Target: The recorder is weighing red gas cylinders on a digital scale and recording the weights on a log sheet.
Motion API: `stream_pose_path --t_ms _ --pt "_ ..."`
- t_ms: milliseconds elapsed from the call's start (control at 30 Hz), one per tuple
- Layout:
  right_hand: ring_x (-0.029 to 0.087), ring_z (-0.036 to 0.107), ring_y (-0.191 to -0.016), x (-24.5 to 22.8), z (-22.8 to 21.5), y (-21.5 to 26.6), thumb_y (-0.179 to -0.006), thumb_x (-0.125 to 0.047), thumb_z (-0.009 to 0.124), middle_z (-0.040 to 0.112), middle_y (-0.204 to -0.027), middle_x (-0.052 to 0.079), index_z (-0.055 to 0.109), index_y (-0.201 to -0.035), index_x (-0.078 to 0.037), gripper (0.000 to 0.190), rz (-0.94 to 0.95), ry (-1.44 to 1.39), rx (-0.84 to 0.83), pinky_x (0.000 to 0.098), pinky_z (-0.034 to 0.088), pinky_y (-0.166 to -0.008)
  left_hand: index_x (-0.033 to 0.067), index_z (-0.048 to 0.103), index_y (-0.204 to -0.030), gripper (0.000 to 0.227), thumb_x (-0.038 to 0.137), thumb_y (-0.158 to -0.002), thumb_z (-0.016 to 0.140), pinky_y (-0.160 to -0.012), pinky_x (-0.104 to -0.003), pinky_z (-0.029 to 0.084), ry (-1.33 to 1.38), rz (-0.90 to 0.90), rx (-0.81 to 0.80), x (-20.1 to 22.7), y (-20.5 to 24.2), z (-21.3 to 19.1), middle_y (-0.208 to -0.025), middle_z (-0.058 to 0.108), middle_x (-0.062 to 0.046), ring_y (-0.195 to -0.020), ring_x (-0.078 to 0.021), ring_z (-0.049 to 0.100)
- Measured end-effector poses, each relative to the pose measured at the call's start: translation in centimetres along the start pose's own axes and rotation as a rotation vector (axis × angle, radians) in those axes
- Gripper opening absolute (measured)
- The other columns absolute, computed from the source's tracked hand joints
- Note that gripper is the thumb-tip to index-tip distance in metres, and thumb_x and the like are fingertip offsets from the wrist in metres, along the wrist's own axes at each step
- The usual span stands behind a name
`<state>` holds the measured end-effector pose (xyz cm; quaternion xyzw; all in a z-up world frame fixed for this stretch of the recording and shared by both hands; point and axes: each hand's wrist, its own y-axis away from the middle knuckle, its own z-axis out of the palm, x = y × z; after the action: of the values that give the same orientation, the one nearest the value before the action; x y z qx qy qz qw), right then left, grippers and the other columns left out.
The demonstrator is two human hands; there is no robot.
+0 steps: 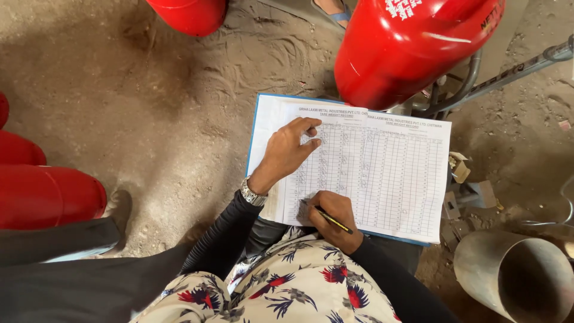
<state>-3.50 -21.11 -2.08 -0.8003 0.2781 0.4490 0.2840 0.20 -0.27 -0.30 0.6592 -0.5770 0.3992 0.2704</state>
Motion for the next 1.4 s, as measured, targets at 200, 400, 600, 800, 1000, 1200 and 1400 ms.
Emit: stream_pose_path --t_ms 200,400,600,800,1000,1200,1400 --pt "0.030 0.062 -0.063 -0.3 0.1 -0.5 -0.083 -0.003 0.064 0.062 -0.073 0.014 0.062 -0.084 -0.001 0.003 -0.038 0.004 -0.007 0.0391 0.049 -0.057 0.0110 0.068 -0.123 0.039 0.018 -0.086 0.076 -0.077 -0.036 0.057 -0.008 -0.015 0.012 0.1 0.0 0.2 -0.104 0.072 -0.006 -0.093 -0.0245 0.073" --pt "0.032 0.059 -0.062 0.6 0.3 0.0 -0.082 -0.003 0.064 0.057 -0.071 0.015 0.057 -0.079 -0.001 0.008 -0.031 0.038 -0.005 0.0419 0.046 -0.058 0.0109 0.068 -0.121 0.037 0.019 -0.086 0.077 -0.074 -0.038 0.055 -0.037 -0.005 0.014 0.1 0.0 0.3 -0.104 0.072 -0.005 -0.087 -0.0271 0.071" --pt "0.034 0.059 -0.063 -0.2 -0.7 -0.4 -0.083 -0.009 0.063 0.056 -0.071 0.015 0.056 -0.078 -0.001 0.013 -0.036 -0.012 0.029 0.0428 0.047 -0.058 0.0104 0.068 -0.120 0.036 0.019 -0.085 0.077 -0.071 -0.040 0.054 -0.065 0.027 -0.002 -0.1 -0.4 1.3 -0.102 0.072 -0.006 -0.084 -0.0293 0.070" --pt "0.033 0.059 -0.063 0.0 -0.5 -0.4 -0.087 -0.012 0.064 0.055 -0.070 0.015 0.052 -0.075 0.000 0.021 -0.007 -0.042 0.012 0.0428 0.047 -0.059 0.0093 0.068 -0.119 0.037 0.017 -0.084 0.077 -0.073 -0.039 0.055 -0.089 0.022 0.021 1.3 -0.6 0.7 -0.103 0.073 -0.008 -0.090 -0.0295 0.071" --pt "0.030 0.059 -0.059 0.3 -0.4 -0.1 -0.086 -0.011 0.063 0.057 -0.068 0.014 0.055 -0.075 0.000 0.018 0.047 -0.100 0.036 0.0409 0.048 -0.056 0.0090 0.068 -0.119 0.039 0.019 -0.083 0.077 -0.074 -0.040 0.055 -0.104 0.009 0.014 2.3 -1.3 0.4 -0.101 0.073 -0.009 -0.091 -0.0294 0.072" --pt "0.028 0.058 -0.059 0.8 -0.3 -0.1 -0.085 -0.011 0.064 0.056 -0.068 0.015 0.054 -0.076 0.001 0.017 0.052 -0.134 0.035 0.0402 0.047 -0.056 0.0094 0.067 -0.123 0.044 0.026 -0.083 0.078 -0.074 -0.042 0.054 -0.240 0.132 -0.012 6.0 -7.6 -1.0 -0.105 0.071 -0.011 -0.090 -0.0328 0.070" --pt "0.021 0.055 -0.054 1.5 -0.6 0.4 -0.082 -0.011 0.059 0.059 -0.065 0.012 0.057 -0.077 0.001 0.013 0.173 -0.211 -0.007 0.0363 0.045 -0.050 0.0102 0.054 -0.146 0.057 0.031 -0.096 0.073 -0.081 -0.047 0.056 -0.185 0.536 0.168 13.4 -18.6 0.3 -0.139 0.056 -0.018 -0.107 -0.0400 0.067"
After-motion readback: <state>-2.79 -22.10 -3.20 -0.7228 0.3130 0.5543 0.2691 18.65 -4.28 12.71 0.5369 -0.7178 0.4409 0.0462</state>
